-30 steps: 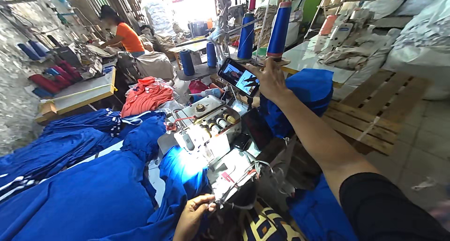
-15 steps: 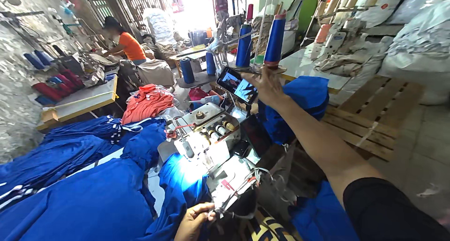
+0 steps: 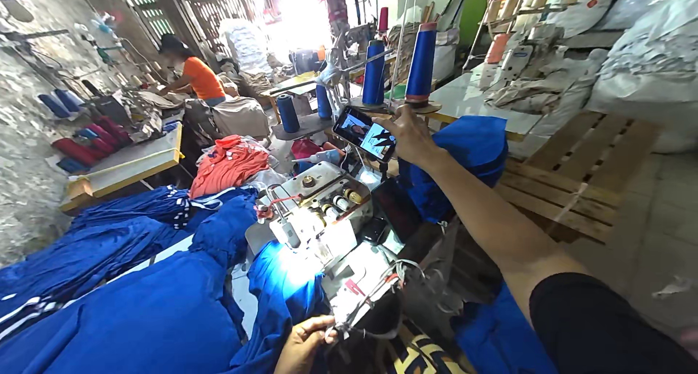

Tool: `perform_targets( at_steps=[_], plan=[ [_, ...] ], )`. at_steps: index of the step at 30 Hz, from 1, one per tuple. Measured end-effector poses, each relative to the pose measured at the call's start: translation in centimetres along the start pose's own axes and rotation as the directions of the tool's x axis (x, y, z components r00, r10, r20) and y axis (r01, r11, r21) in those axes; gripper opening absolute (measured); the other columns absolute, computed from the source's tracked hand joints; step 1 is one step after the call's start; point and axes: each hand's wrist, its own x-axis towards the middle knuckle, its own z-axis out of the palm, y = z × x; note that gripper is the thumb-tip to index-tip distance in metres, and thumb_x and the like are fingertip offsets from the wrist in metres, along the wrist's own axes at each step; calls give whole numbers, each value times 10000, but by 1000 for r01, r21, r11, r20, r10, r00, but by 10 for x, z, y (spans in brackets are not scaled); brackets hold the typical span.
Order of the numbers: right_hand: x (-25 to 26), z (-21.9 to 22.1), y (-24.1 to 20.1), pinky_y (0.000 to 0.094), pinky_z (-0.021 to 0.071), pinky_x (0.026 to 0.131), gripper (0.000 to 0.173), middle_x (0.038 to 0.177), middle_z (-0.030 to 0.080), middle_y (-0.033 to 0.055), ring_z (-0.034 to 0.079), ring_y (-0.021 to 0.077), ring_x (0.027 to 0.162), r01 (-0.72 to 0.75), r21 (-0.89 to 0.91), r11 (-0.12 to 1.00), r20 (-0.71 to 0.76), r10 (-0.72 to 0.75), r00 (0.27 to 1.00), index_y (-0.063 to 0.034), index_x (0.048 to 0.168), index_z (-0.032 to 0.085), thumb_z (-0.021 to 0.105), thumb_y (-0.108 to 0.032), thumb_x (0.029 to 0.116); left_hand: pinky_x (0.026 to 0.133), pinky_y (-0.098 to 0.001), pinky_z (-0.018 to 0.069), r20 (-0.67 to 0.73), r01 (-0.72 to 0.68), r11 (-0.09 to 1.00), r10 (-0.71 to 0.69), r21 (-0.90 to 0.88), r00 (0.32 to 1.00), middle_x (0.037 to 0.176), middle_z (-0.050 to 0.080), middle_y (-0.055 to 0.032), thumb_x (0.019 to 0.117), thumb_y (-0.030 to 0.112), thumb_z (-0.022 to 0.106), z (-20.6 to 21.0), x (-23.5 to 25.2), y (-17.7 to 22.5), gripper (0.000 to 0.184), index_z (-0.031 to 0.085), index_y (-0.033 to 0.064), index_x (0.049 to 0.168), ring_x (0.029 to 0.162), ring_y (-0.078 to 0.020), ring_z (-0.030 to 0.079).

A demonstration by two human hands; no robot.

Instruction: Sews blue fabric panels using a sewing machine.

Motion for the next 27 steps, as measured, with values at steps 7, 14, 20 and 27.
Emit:
perform_targets(
  at_steps=[7, 14, 20, 27],
  plan=[
    [7, 4, -3, 655, 479, 918, 723, 1330, 494, 377, 540, 562, 1181, -29, -6, 1000, 59, 30, 998, -213, 1420, 626, 647, 164, 803, 821, -248, 600, -32, 1, 1000, -1, 5, 999, 990, 776, -1, 892, -85, 532, 3, -1, 0, 338, 780, 67, 1065, 845, -63, 725],
    [2, 5, -1, 674, 450, 944, 773, 1370, 467, 394, 505, 585, 1226, -49, -51, 997, 69, 52, 996, -245, 1467, 580, 643, 161, 812, 825, -247, 599, -31, 11, 1000, -10, 19, 999, 998, 775, 8, 886, -72, 539, 2, 0, 1, 328, 779, 71, 1058, 850, -61, 724],
    [5, 10, -5, 707, 437, 920, 805, 1378, 461, 401, 505, 602, 1215, -35, -100, 994, 71, 42, 997, -300, 1487, 556, 615, 161, 831, 830, -246, 599, -23, 7, 1000, -7, 7, 1000, 1010, 774, 0, 884, -77, 540, 0, 0, 0, 322, 774, 57, 1061, 857, -64, 725],
    [3, 5, -9, 659, 468, 931, 910, 1394, 434, 398, 519, 584, 1199, -86, -12, 996, 18, 86, 996, -309, 1561, 450, 627, 156, 800, 833, -244, 597, -11, 8, 1000, -8, -16, 1000, 1007, 775, -10, 889, -92, 524, 1, 0, 2, 340, 774, 49, 1071, 854, -66, 725]
  ],
)
